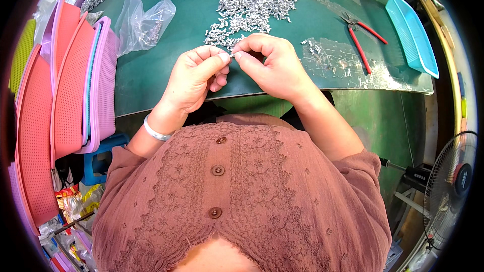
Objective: The person sits at a green workbench and assembles small silver metal components by hand. They pick up individual pieces from a pile, connect them, and occasionally use red-handled pliers to manipulate the parts. The assembled items are placed into a clear plastic bag.
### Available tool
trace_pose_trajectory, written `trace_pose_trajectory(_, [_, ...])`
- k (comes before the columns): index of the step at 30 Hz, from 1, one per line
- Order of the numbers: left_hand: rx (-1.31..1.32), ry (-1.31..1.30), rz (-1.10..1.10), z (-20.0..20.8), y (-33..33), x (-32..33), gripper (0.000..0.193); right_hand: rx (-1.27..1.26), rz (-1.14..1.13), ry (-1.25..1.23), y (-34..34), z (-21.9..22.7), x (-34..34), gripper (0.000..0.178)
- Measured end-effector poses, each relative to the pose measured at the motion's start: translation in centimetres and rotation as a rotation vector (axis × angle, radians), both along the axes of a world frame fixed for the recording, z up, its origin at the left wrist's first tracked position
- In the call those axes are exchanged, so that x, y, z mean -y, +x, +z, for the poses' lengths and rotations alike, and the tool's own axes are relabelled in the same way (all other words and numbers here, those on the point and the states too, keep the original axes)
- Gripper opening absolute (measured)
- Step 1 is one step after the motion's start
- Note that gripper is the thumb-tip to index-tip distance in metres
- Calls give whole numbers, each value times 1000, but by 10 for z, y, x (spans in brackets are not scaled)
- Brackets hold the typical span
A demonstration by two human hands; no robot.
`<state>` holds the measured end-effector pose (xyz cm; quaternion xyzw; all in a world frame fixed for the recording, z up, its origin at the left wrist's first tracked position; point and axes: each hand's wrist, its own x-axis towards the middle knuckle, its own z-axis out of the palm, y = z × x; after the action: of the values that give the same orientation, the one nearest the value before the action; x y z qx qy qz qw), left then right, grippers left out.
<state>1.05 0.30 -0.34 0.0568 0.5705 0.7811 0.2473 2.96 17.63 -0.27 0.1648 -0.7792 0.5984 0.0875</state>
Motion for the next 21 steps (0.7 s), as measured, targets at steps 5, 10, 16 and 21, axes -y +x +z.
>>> trace_pose_trajectory(5, [15,21,-8,-2,-1,1,14,32,3,-29,0,-3,-1,9])
trace_pose_trajectory(10, [29,39,-13,-2,-2,2,13,12,0,16,2,2,-1,9])
trace_pose_trajectory(16, [44,62,-18,-3,-2,3,13,-52,12,31,2,2,0,9])
trace_pose_trajectory(21, [44,59,-11,-2,-1,3,13,-100,-14,81,3,4,1,7])
